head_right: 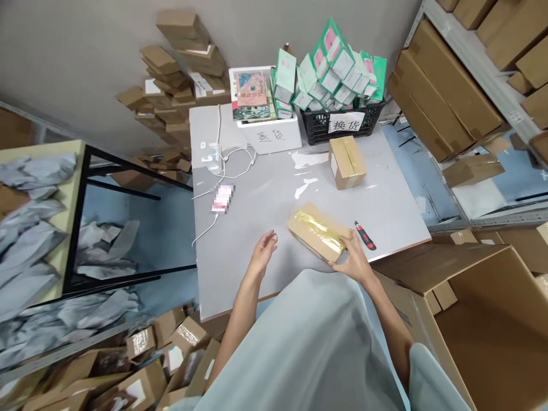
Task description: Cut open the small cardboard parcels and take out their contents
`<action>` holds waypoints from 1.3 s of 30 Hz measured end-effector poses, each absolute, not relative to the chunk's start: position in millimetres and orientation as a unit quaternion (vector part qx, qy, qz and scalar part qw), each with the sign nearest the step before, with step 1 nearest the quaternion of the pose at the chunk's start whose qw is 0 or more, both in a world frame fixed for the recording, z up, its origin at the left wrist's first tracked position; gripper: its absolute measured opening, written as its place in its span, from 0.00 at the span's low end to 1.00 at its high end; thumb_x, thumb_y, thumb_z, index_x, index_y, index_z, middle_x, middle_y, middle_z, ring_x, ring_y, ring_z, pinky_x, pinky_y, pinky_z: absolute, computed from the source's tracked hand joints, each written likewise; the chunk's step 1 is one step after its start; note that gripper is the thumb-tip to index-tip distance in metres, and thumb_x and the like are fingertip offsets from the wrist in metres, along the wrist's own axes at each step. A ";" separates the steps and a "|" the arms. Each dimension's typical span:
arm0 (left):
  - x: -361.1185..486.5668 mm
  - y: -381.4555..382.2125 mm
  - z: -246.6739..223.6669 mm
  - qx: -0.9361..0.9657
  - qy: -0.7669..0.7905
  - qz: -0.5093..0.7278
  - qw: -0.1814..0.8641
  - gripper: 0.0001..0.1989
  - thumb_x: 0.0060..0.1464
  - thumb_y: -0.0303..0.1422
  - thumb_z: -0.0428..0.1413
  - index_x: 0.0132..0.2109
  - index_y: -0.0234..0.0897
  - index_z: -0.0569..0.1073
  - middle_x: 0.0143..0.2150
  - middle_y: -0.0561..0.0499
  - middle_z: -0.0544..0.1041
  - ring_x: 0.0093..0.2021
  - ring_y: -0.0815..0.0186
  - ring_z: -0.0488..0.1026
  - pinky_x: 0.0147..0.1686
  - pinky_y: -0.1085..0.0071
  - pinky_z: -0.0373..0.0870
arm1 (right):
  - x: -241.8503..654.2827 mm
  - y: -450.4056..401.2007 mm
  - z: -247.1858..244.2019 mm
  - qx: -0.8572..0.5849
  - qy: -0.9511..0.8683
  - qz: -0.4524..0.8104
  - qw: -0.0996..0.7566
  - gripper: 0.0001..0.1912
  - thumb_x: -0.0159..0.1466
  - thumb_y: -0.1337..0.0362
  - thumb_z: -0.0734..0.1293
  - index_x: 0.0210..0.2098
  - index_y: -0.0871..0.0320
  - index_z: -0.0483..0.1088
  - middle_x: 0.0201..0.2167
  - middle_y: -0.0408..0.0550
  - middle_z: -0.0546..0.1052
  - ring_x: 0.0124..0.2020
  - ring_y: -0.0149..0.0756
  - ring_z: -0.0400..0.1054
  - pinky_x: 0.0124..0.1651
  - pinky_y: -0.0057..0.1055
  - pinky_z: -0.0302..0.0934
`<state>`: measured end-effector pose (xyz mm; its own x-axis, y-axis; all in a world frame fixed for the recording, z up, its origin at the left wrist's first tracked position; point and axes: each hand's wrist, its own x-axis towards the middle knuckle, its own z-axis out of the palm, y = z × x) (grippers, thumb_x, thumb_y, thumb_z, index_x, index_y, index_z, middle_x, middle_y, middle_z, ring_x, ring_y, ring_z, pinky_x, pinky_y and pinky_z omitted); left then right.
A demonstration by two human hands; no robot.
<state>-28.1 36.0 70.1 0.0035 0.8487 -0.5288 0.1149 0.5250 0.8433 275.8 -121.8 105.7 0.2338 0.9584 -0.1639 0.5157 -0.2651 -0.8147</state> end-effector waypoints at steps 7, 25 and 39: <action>-102.8 -1.4 33.2 0.441 0.654 0.222 0.573 0.25 0.58 0.38 0.65 0.61 0.37 0.77 0.47 0.43 0.87 0.51 0.51 0.85 0.58 0.55 0.79 | 222.1 -89.7 96.9 -0.634 -0.685 0.319 0.162 0.51 0.57 0.60 0.83 0.76 0.50 0.66 0.86 0.63 0.46 0.87 0.65 0.41 0.80 0.60 0.58; -83.5 -50.2 -41.1 0.404 0.687 0.240 0.555 0.37 0.56 0.26 0.64 0.73 0.35 0.72 0.74 0.30 0.76 0.49 0.57 0.87 0.67 0.51 0.78 | 276.7 -125.7 -12.2 -0.742 -0.466 0.448 0.180 0.64 0.59 0.45 0.81 0.84 0.58 0.50 0.77 0.73 0.67 0.75 0.67 0.69 0.72 0.62 0.68; -62.4 -23.6 -14.6 0.474 0.648 0.284 0.524 0.18 0.57 0.31 0.64 0.54 0.39 0.86 0.57 0.42 0.88 0.52 0.55 0.86 0.61 0.56 0.82 | 277.0 -77.6 -4.7 -0.717 -0.471 0.409 0.311 0.40 0.65 0.42 0.76 0.68 0.58 0.75 0.61 0.63 0.82 0.63 0.58 0.78 0.73 0.56 0.71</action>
<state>-62.4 -23.6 -14.6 -0.0007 0.9120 -0.4102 0.3164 0.3893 0.8651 277.0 -77.6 -4.7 0.2223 0.9296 -0.2939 0.4209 -0.3634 -0.8312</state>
